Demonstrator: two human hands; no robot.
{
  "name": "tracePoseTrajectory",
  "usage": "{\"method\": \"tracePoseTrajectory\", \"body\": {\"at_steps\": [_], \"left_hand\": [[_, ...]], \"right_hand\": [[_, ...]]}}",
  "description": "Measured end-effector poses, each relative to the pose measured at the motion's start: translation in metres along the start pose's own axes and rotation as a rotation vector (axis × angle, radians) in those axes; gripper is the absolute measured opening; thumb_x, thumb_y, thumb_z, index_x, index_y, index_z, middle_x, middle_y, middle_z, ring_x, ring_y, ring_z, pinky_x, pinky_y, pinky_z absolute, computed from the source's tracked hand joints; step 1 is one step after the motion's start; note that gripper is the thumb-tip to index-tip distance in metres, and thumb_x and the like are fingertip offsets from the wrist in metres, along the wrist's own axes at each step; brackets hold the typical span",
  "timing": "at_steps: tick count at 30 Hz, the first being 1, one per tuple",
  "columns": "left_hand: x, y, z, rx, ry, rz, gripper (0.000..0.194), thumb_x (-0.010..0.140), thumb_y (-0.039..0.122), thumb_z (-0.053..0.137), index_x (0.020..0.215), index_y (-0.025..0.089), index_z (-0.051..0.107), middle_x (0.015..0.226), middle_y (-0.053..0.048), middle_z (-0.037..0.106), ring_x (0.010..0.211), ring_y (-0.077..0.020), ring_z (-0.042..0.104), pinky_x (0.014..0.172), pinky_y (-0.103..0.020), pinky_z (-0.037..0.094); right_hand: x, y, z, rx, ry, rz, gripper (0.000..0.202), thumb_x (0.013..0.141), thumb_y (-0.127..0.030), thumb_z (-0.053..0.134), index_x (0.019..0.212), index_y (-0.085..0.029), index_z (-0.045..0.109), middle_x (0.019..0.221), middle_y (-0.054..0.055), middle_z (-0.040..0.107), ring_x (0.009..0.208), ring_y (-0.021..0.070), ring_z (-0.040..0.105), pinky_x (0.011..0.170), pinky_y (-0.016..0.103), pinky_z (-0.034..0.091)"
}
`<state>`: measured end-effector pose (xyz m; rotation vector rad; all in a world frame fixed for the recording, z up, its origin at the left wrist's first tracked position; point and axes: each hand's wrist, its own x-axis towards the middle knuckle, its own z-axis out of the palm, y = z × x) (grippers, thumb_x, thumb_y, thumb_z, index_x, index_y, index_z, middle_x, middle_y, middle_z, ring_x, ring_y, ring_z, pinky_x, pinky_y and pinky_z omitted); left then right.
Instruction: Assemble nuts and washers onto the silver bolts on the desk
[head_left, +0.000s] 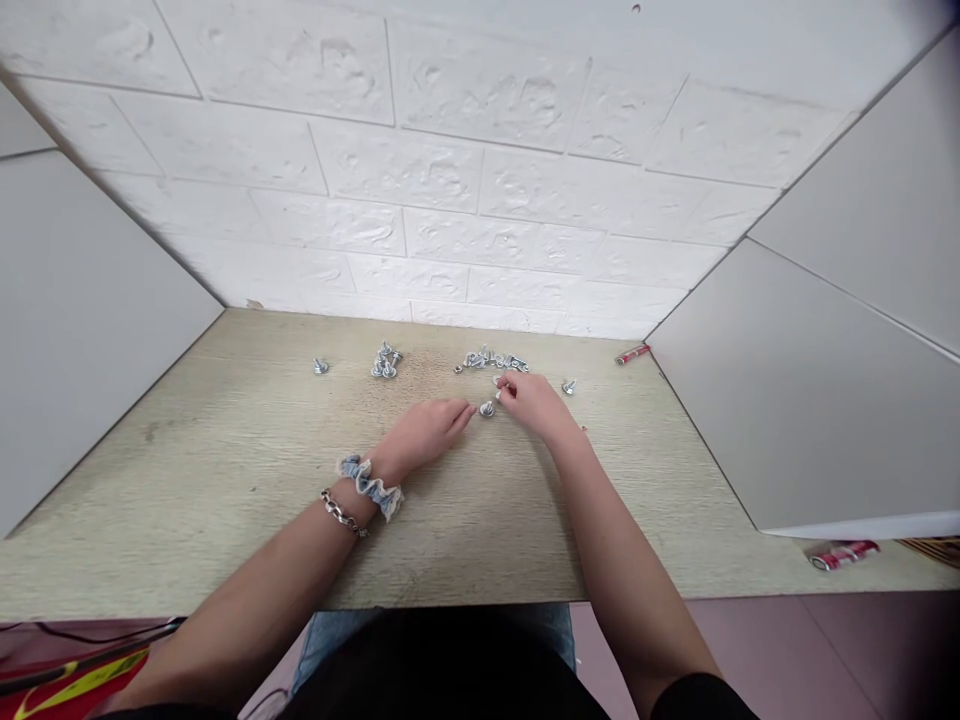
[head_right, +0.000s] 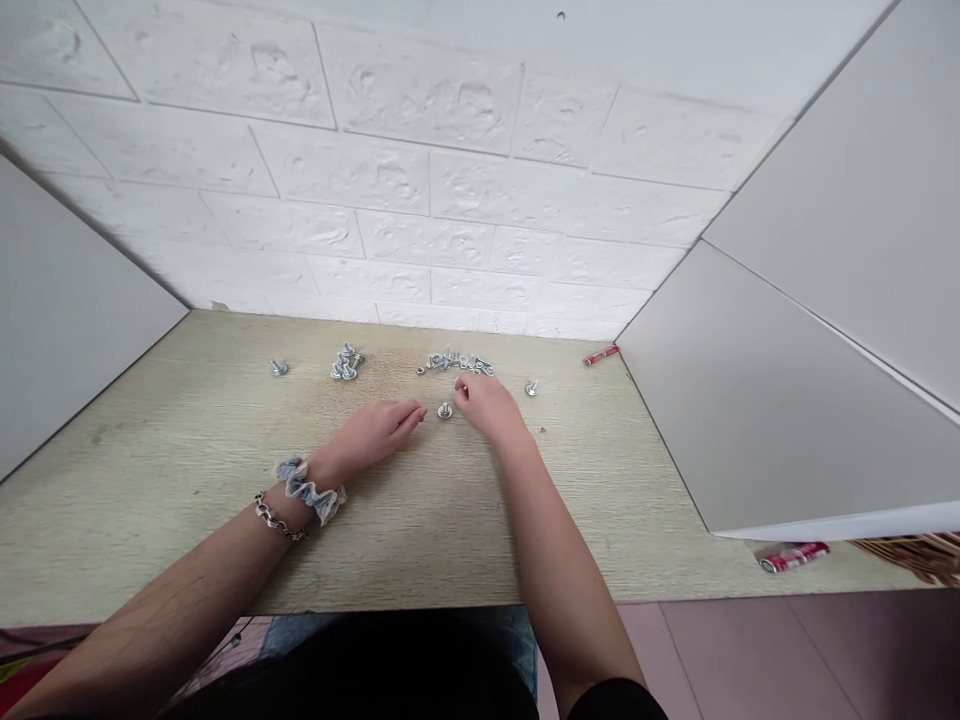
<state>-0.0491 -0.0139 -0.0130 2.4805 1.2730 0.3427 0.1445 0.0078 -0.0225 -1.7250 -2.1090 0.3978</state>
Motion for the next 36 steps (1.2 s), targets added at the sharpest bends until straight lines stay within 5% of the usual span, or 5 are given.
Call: {"method": "tracePoseTrajectory", "body": {"at_steps": [6,11,24,30,36], "left_hand": [[0.001,-0.001,0.000,-0.003,0.019,-0.002,0.037,0.093,0.037,0.027,0.080,0.017,0.056,0.076,-0.005,0.059,0.068,-0.0167,0.054,0.061,-0.026,0.036],[0.002,0.001,0.000,-0.137,0.138,-0.045,0.032,0.090,0.036,0.034,0.111,0.019,0.052,0.097,-0.006,0.060,0.079,-0.0167,0.056,0.074,-0.029,0.042],[0.000,0.003,-0.001,-0.223,0.205,0.024,0.028,0.090,0.036,0.040,0.106,0.020,0.056,0.093,-0.003,0.062,0.080,-0.0158,0.056,0.074,-0.025,0.042],[0.002,0.001,0.003,-0.227,0.267,-0.008,0.025,0.089,0.032,0.045,0.106,0.018,0.057,0.087,-0.002,0.062,0.074,-0.0137,0.056,0.074,-0.024,0.042],[0.001,-0.002,0.005,-0.265,0.356,0.029,0.025,0.087,0.036,0.049,0.102,0.018,0.057,0.084,-0.002,0.062,0.070,-0.0129,0.055,0.068,-0.023,0.042]], "right_hand": [[0.000,0.001,0.000,-0.020,0.040,-0.026,0.017,0.076,-0.012,0.043,0.077,-0.017,0.059,0.083,0.004,0.063,0.078,0.0155,0.053,0.067,0.025,0.035],[-0.002,-0.010,-0.004,0.323,0.138,-0.006,0.014,0.076,-0.020,0.048,0.078,-0.018,0.062,0.072,0.000,0.061,0.067,0.0127,0.053,0.063,0.024,0.038],[-0.003,-0.024,-0.007,1.090,-0.136,-0.012,0.022,0.070,-0.035,0.061,0.079,-0.017,0.053,0.066,-0.003,0.056,0.050,0.0060,0.045,0.046,0.018,0.033],[0.006,-0.009,0.004,0.949,0.085,0.209,0.027,0.073,-0.041,0.054,0.080,-0.016,0.058,0.058,-0.003,0.051,0.046,0.0072,0.040,0.045,0.020,0.031],[0.006,-0.006,0.012,0.445,0.181,0.146,0.020,0.078,-0.030,0.047,0.079,-0.017,0.062,0.065,-0.001,0.057,0.062,0.0122,0.050,0.061,0.024,0.036]]}}
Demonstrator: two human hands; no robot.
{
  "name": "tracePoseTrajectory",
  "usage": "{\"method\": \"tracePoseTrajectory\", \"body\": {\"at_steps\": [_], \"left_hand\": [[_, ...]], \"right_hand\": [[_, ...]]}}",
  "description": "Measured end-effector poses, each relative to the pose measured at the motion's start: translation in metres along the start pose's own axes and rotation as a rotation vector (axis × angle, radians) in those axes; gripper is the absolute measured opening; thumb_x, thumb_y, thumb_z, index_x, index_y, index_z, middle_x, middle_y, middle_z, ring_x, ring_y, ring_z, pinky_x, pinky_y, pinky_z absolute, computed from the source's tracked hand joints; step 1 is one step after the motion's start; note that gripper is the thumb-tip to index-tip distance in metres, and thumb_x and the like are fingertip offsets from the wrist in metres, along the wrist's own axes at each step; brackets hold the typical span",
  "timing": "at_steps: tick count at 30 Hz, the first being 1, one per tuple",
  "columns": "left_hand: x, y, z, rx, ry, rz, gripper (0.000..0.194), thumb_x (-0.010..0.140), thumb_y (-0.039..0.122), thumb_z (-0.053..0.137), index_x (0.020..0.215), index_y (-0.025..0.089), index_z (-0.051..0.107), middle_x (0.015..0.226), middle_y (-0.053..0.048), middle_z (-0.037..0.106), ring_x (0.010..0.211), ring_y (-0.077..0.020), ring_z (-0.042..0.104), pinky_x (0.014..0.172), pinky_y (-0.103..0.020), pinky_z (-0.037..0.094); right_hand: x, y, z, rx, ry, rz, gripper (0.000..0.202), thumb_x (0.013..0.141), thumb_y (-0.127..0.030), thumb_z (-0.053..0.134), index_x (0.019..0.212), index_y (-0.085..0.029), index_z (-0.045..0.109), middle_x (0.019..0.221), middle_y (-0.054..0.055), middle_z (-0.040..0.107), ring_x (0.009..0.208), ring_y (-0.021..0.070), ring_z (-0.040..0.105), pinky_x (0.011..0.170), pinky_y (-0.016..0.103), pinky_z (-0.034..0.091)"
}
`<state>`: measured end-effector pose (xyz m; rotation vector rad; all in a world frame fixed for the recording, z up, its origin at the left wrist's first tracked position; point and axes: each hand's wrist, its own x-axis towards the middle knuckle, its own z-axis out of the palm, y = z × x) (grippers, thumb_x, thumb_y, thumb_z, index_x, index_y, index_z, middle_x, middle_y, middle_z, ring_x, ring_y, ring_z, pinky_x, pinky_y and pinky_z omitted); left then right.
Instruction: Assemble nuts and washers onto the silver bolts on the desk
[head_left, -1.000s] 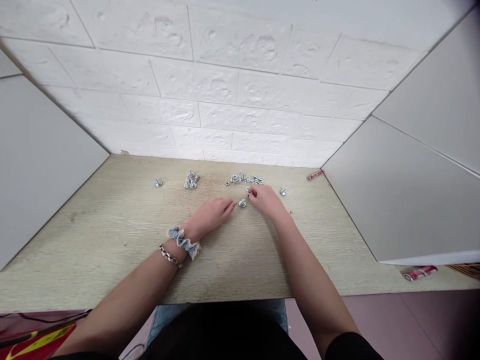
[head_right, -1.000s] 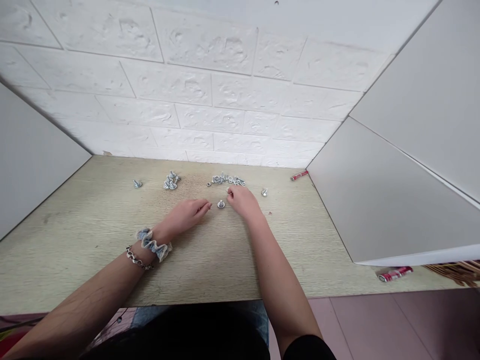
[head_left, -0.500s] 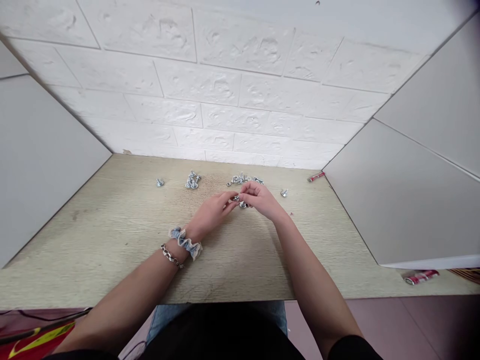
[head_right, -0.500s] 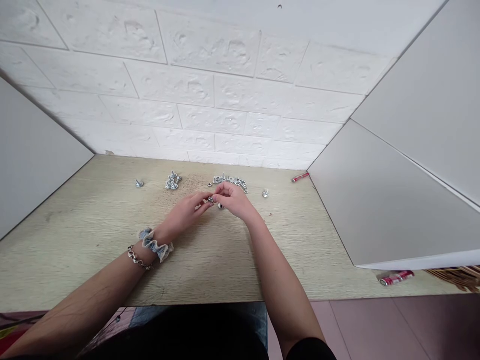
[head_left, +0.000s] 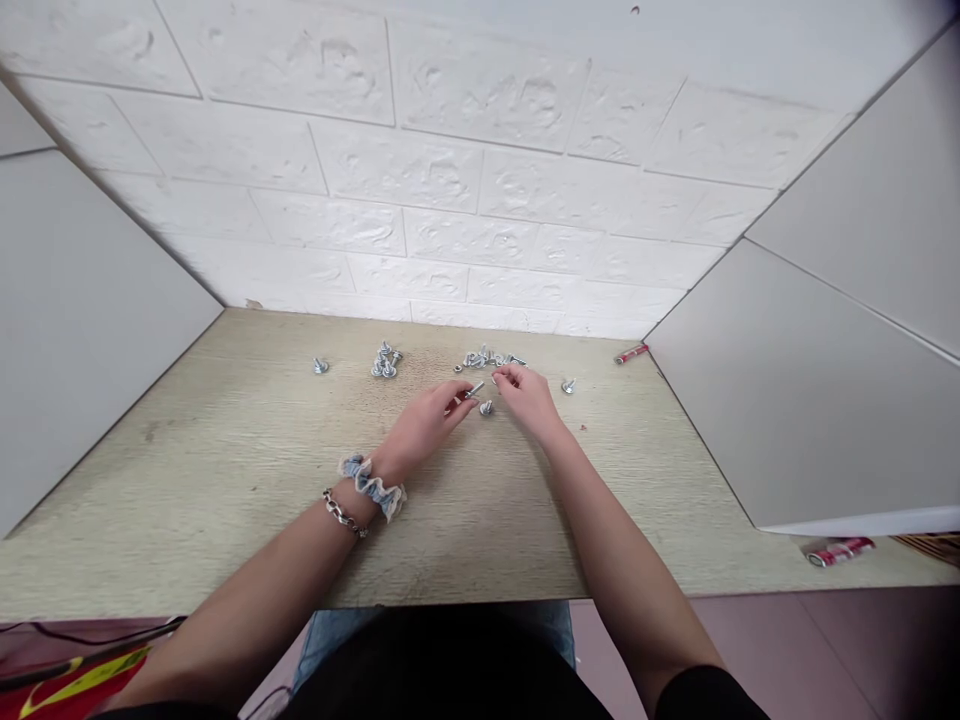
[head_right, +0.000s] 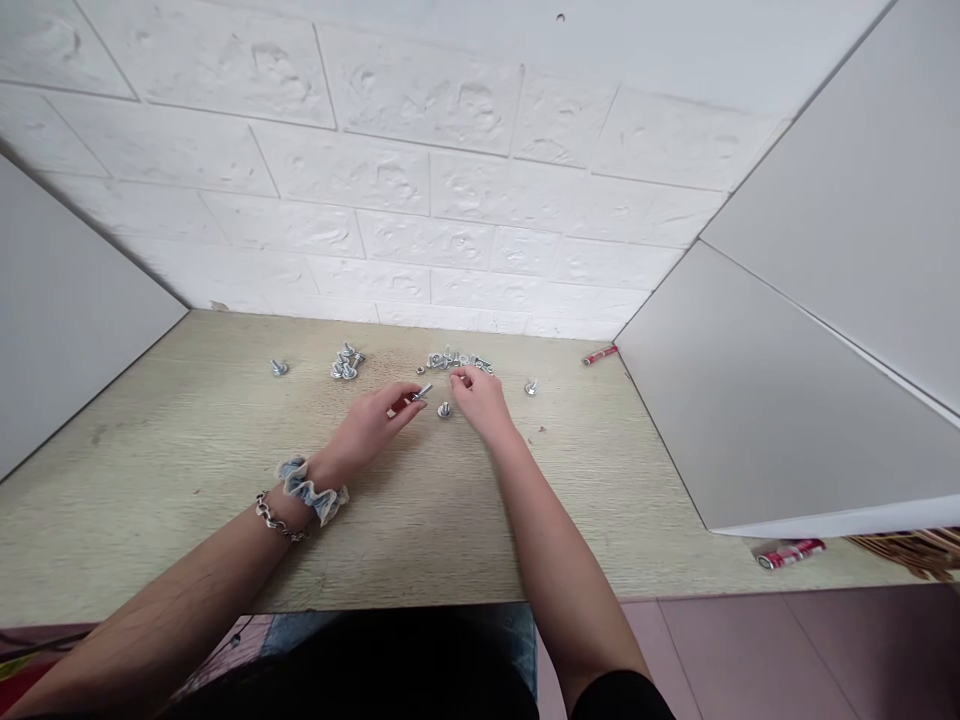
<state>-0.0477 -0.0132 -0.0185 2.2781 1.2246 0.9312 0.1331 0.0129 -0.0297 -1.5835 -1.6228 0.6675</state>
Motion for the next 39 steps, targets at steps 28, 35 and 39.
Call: {"method": "tracePoseTrajectory", "body": {"at_steps": [28,35,39], "left_hand": [[0.012,-0.001,-0.003,-1.046,0.215,-0.512,0.037,0.058,0.032,0.075,0.060,0.014,0.044,0.054,0.002,0.051,0.050,-0.0060,0.042,0.049,-0.018,0.030],[0.012,0.001,-0.005,-1.188,0.179,-0.646,0.045,0.050,0.032,0.082,0.077,0.015,0.050,0.058,0.004,0.052,0.050,-0.0047,0.046,0.050,-0.015,0.036],[0.012,-0.001,-0.003,-1.231,0.141,-0.663,0.047,0.051,0.035,0.082,0.083,0.014,0.055,0.069,0.000,0.059,0.052,-0.0041,0.049,0.050,-0.013,0.039]], "right_hand": [[0.050,-0.033,0.029,-0.552,-0.419,-0.186,0.018,0.081,-0.021,0.049,0.089,-0.019,0.065,0.092,0.004,0.066,0.086,0.0172,0.058,0.066,0.023,0.037],[0.046,-0.016,0.025,-0.504,-0.380,-0.189,0.012,0.081,-0.024,0.051,0.085,-0.018,0.060,0.084,0.003,0.063,0.075,0.0136,0.054,0.060,0.022,0.033],[0.046,-0.010,0.023,-0.471,-0.342,-0.181,0.008,0.076,-0.021,0.054,0.081,-0.017,0.059,0.080,0.003,0.061,0.071,0.0129,0.053,0.059,0.021,0.033]]}}
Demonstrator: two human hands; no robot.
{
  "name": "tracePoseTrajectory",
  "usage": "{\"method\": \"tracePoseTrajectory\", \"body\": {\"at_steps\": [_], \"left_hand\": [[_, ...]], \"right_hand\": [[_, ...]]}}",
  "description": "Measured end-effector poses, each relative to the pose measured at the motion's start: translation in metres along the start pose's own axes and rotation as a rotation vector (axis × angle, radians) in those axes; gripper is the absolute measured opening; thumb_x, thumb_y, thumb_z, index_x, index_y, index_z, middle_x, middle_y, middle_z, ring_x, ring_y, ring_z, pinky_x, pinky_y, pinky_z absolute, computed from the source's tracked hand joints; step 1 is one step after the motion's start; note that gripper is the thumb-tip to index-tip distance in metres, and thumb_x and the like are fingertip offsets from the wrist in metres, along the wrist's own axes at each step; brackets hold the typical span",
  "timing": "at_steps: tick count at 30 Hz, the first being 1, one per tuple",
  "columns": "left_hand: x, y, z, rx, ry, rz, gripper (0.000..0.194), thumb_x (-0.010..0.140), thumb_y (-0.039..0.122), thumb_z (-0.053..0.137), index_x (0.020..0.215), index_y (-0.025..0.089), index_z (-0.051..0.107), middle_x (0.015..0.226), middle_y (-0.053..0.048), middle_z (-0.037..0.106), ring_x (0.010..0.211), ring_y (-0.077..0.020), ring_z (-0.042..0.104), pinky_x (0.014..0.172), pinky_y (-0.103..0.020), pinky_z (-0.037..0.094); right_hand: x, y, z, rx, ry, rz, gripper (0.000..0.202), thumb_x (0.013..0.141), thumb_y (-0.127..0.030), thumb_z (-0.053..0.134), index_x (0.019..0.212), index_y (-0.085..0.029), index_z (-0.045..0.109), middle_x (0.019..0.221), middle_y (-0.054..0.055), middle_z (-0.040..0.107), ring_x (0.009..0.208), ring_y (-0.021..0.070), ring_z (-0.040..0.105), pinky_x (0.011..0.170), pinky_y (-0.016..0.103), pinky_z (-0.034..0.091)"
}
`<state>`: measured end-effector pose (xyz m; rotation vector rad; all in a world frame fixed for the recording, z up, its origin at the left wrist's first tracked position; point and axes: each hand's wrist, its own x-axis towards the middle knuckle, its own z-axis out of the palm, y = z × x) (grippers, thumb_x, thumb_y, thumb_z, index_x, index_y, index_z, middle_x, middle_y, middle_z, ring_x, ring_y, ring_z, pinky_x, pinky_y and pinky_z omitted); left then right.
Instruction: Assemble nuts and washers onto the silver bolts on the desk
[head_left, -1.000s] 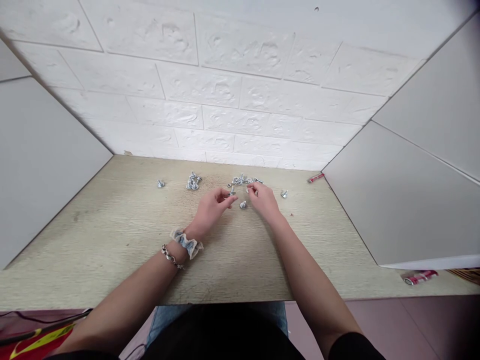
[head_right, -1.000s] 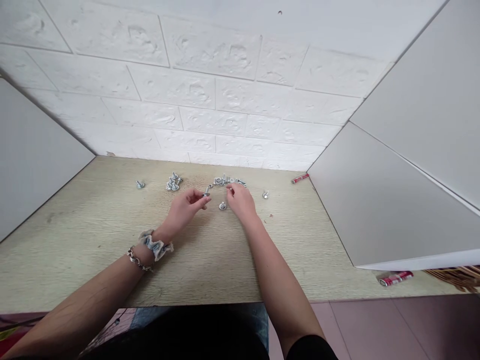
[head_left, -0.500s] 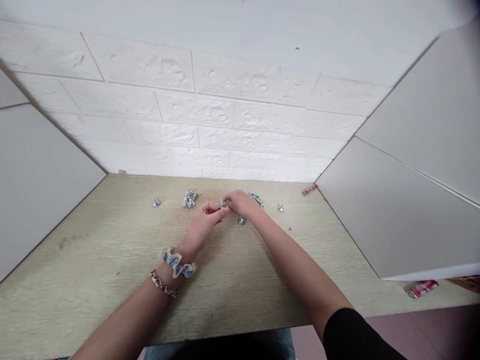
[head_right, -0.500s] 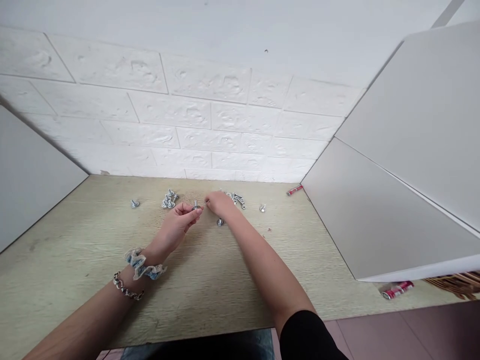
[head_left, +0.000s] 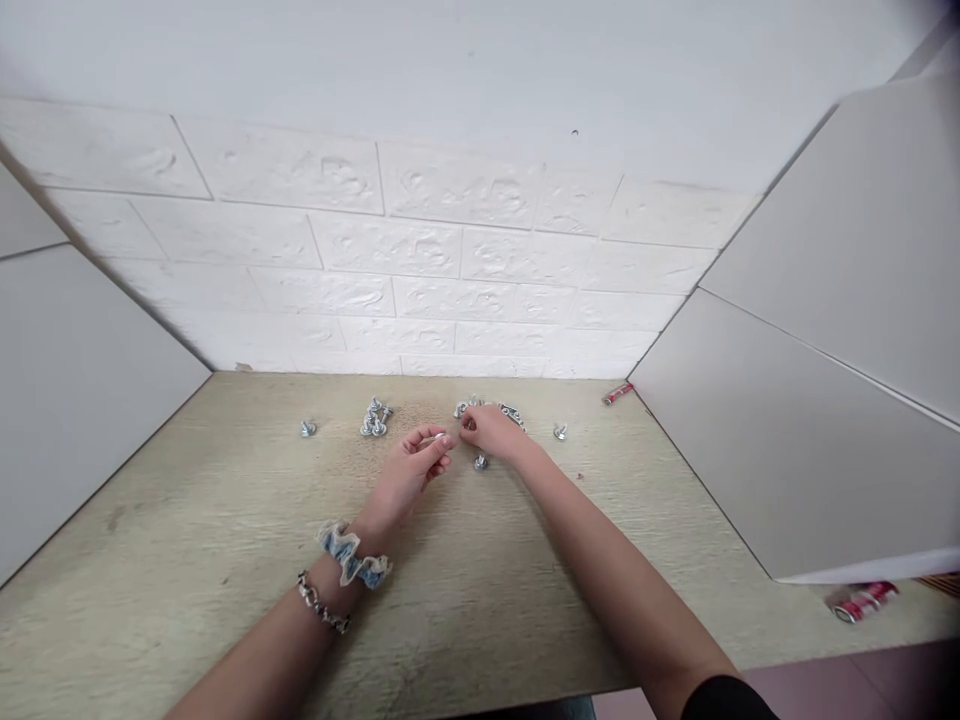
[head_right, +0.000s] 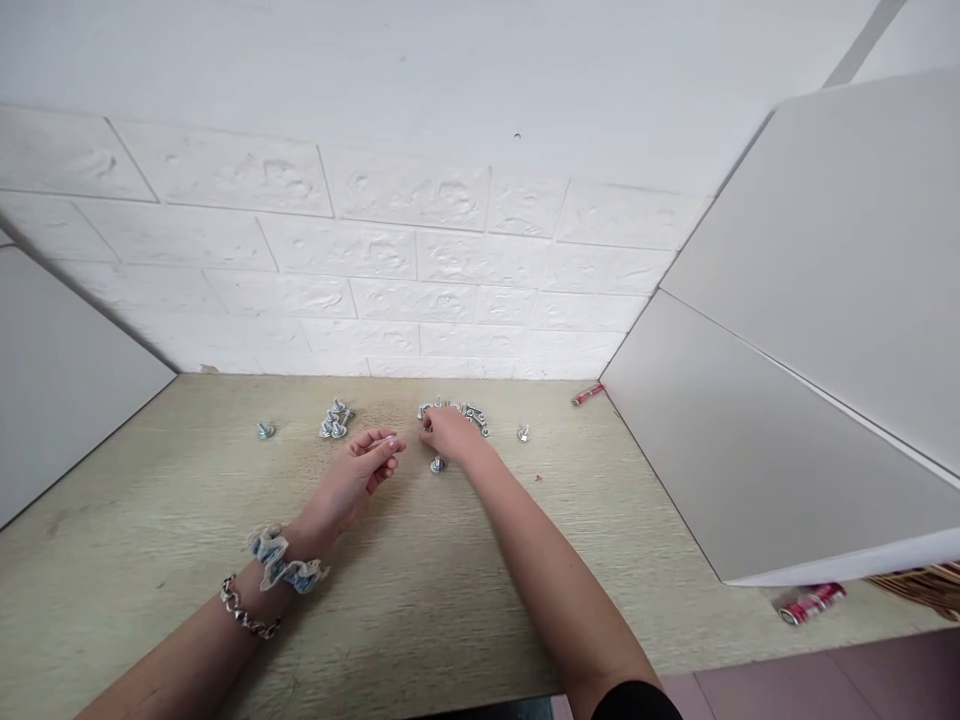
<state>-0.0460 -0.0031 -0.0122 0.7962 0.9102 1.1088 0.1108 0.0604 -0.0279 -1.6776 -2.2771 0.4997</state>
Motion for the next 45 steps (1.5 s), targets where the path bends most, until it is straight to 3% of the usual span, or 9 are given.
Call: {"method": "tracePoseTrajectory", "body": {"at_steps": [5,11,18,23,28,38,45], "left_hand": [[0.002,-0.003,-0.003,-0.060,-0.012,-0.033,0.040,0.058,0.033,0.079,0.085,0.011,0.058,0.073,-0.003,0.061,0.054,-0.0047,0.051,0.048,-0.013,0.041],[0.000,-0.005,-0.001,-0.128,-0.046,-0.064,0.036,0.065,0.032,0.075,0.088,0.012,0.057,0.070,-0.001,0.057,0.050,-0.0034,0.046,0.047,-0.012,0.040],[-0.006,-0.004,0.003,-0.224,-0.161,-0.068,0.035,0.069,0.036,0.072,0.087,0.016,0.050,0.064,0.005,0.043,0.046,-0.0015,0.035,0.044,-0.012,0.033],[-0.005,-0.004,-0.001,-0.267,-0.218,-0.104,0.028,0.077,0.035,0.065,0.085,0.017,0.046,0.063,0.006,0.037,0.045,-0.0016,0.030,0.046,-0.013,0.032],[-0.007,-0.003,0.000,-0.282,-0.265,-0.150,0.027,0.078,0.034,0.064,0.083,0.017,0.044,0.062,0.006,0.034,0.044,-0.0018,0.029,0.047,-0.015,0.034],[-0.011,0.001,0.003,-0.356,-0.272,-0.218,0.028,0.072,0.028,0.069,0.081,0.016,0.046,0.058,0.008,0.029,0.041,-0.0013,0.026,0.047,-0.015,0.036],[-0.008,-0.003,0.000,-0.405,-0.256,-0.260,0.023,0.077,0.029,0.064,0.081,0.016,0.047,0.054,0.009,0.023,0.039,-0.0019,0.024,0.047,-0.017,0.037]], "right_hand": [[-0.013,0.003,-0.006,0.078,0.055,-0.017,0.007,0.075,-0.017,0.052,0.078,-0.017,0.058,0.074,0.001,0.060,0.068,0.0110,0.053,0.061,0.021,0.035],[-0.047,-0.009,-0.017,0.443,0.214,0.002,0.007,0.071,-0.022,0.053,0.075,-0.018,0.056,0.062,-0.003,0.056,0.057,0.0096,0.049,0.055,0.020,0.038],[-0.068,-0.025,-0.005,0.709,0.273,-0.007,0.013,0.072,-0.025,0.053,0.081,-0.018,0.058,0.065,-0.003,0.057,0.054,0.0085,0.050,0.052,0.020,0.040],[-0.069,-0.031,0.003,0.773,0.266,-0.015,0.014,0.073,-0.026,0.054,0.083,-0.019,0.060,0.069,-0.002,0.059,0.053,0.0083,0.051,0.050,0.020,0.041],[-0.070,-0.037,0.008,0.789,0.360,-0.022,0.015,0.072,-0.025,0.056,0.085,-0.019,0.062,0.071,0.000,0.062,0.060,0.0110,0.056,0.058,0.023,0.047],[-0.072,-0.038,0.010,0.725,0.447,-0.119,0.018,0.075,-0.020,0.055,0.088,-0.020,0.066,0.081,0.002,0.065,0.066,0.0114,0.058,0.061,0.023,0.049],[-0.073,-0.041,0.010,0.726,0.462,-0.186,0.020,0.076,-0.016,0.054,0.091,-0.021,0.067,0.086,0.003,0.066,0.073,0.0127,0.059,0.064,0.024,0.049]]}}
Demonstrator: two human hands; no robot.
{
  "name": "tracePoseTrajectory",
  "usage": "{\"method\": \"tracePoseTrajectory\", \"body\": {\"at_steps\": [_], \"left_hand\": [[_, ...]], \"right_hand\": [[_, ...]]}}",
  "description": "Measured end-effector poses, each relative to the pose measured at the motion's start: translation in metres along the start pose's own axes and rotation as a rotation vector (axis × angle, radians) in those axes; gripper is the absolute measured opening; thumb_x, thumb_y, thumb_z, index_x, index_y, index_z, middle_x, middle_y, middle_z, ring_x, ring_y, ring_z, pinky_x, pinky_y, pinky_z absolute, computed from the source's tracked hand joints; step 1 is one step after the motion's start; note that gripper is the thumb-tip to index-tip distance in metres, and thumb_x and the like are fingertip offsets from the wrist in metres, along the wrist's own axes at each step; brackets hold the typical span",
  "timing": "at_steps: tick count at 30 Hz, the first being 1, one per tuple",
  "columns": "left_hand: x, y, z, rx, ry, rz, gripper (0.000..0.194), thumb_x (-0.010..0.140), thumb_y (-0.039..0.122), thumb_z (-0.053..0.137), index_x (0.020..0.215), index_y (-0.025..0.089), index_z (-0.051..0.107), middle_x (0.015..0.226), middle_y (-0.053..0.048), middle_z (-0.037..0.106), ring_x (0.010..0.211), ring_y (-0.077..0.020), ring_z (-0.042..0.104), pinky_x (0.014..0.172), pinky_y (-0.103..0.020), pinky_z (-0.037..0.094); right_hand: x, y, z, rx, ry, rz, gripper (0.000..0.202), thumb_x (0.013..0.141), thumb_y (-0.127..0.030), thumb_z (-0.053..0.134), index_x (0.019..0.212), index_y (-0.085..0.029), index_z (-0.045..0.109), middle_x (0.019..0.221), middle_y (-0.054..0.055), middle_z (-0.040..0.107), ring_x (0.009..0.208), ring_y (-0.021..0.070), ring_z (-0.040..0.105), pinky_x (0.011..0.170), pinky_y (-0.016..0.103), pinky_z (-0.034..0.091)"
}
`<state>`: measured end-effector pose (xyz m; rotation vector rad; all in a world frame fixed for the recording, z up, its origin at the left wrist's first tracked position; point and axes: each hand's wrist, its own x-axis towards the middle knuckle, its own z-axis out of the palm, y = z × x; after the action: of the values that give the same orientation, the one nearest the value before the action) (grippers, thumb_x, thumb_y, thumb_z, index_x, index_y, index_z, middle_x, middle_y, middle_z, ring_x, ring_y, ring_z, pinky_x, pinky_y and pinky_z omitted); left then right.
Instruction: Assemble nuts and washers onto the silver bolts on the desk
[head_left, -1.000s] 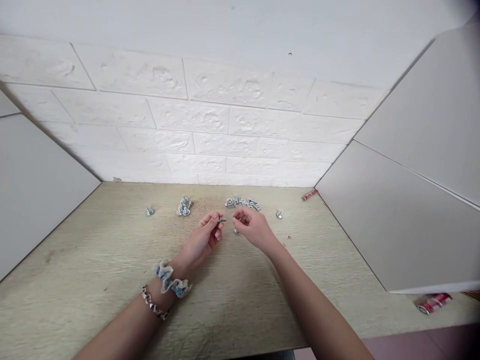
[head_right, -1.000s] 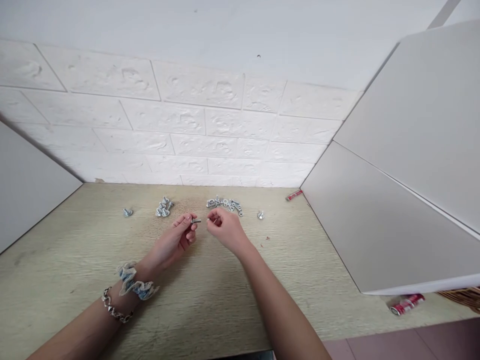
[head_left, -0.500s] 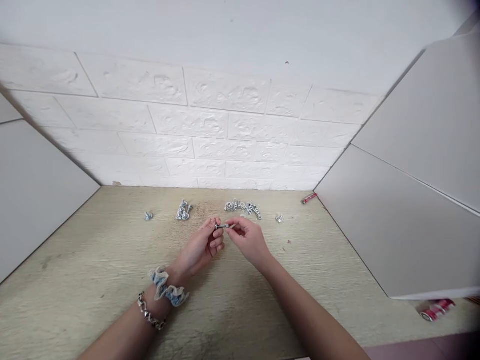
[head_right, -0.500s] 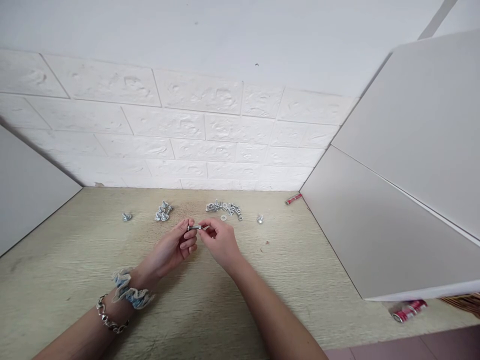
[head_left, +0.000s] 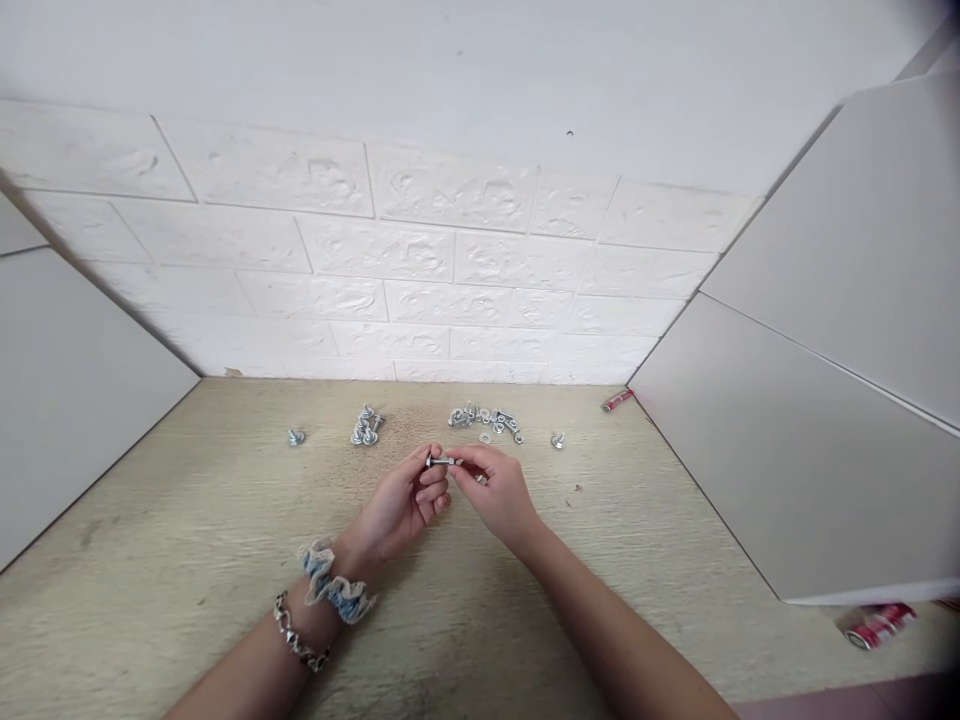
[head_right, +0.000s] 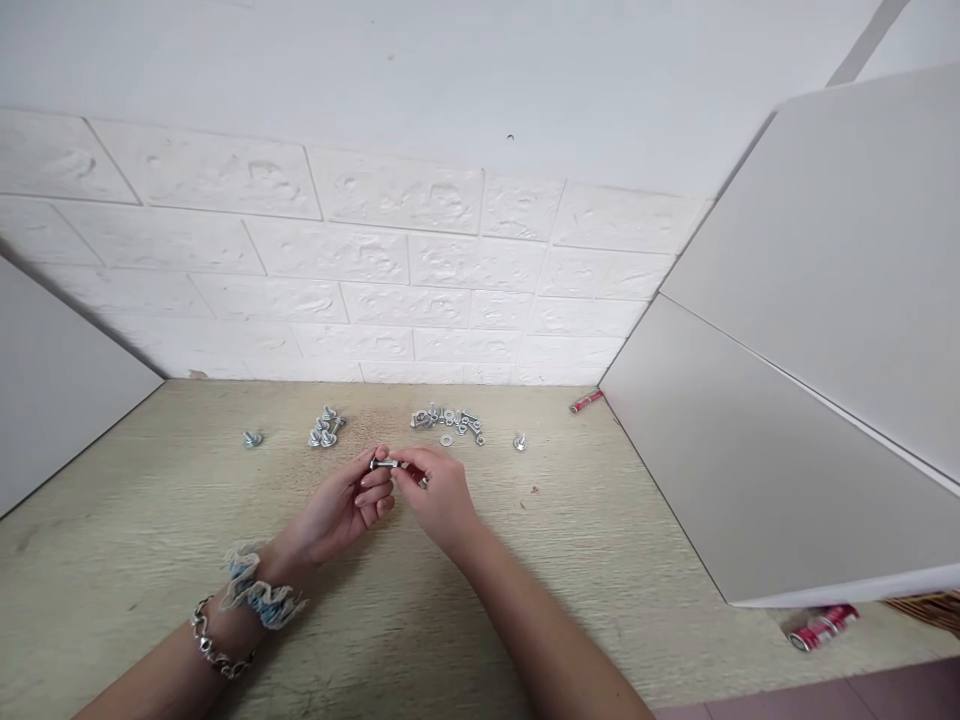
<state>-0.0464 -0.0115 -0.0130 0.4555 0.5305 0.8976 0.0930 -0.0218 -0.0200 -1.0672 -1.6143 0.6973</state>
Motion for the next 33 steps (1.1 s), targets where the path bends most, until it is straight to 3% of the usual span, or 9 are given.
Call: {"method": "tracePoseTrajectory", "body": {"at_steps": [7,14,22,27,33], "left_hand": [[0.002,-0.005,-0.001,0.156,0.077,0.051,0.026,0.078,0.036,0.060,0.077,0.016,0.044,0.051,0.009,0.024,0.039,-0.0031,0.021,0.046,-0.017,0.034],[0.003,-0.007,-0.001,0.317,0.110,0.082,0.030,0.078,0.043,0.054,0.073,0.016,0.042,0.051,0.008,0.030,0.040,-0.0048,0.024,0.044,-0.017,0.031],[0.001,-0.008,0.001,0.538,0.192,0.196,0.038,0.075,0.051,0.056,0.072,0.014,0.050,0.060,0.002,0.046,0.046,-0.0072,0.039,0.044,-0.019,0.029],[0.004,-0.013,-0.004,0.563,0.161,0.127,0.047,0.073,0.060,0.054,0.075,0.013,0.055,0.066,-0.004,0.055,0.058,-0.0119,0.051,0.053,-0.021,0.038],[0.009,-0.011,-0.011,0.595,0.112,0.148,0.046,0.070,0.054,0.064,0.092,0.014,0.061,0.087,-0.008,0.060,0.078,-0.0161,0.056,0.071,-0.025,0.044]], "right_hand": [[-0.002,-0.003,0.000,-0.027,-0.013,-0.098,0.024,0.079,-0.013,0.051,0.095,-0.022,0.066,0.093,0.004,0.066,0.081,0.0137,0.060,0.065,0.024,0.050],[-0.003,-0.002,-0.001,-0.148,-0.027,-0.228,0.023,0.083,-0.014,0.049,0.097,-0.022,0.064,0.093,0.004,0.065,0.087,0.0142,0.061,0.079,0.028,0.050],[-0.004,0.003,-0.003,-0.267,-0.082,-0.342,0.025,0.087,-0.016,0.044,0.104,-0.021,0.061,0.096,0.007,0.062,0.090,0.0152,0.058,0.081,0.029,0.050],[-0.002,0.006,-0.004,-0.333,-0.116,-0.322,0.024,0.088,-0.016,0.042,0.103,-0.018,0.061,0.098,0.009,0.062,0.090,0.0166,0.058,0.081,0.031,0.050],[-0.001,0.001,-0.007,-0.372,-0.170,-0.299,0.023,0.087,-0.014,0.041,0.097,-0.015,0.062,0.099,0.010,0.061,0.091,0.0176,0.057,0.082,0.032,0.049]]}}
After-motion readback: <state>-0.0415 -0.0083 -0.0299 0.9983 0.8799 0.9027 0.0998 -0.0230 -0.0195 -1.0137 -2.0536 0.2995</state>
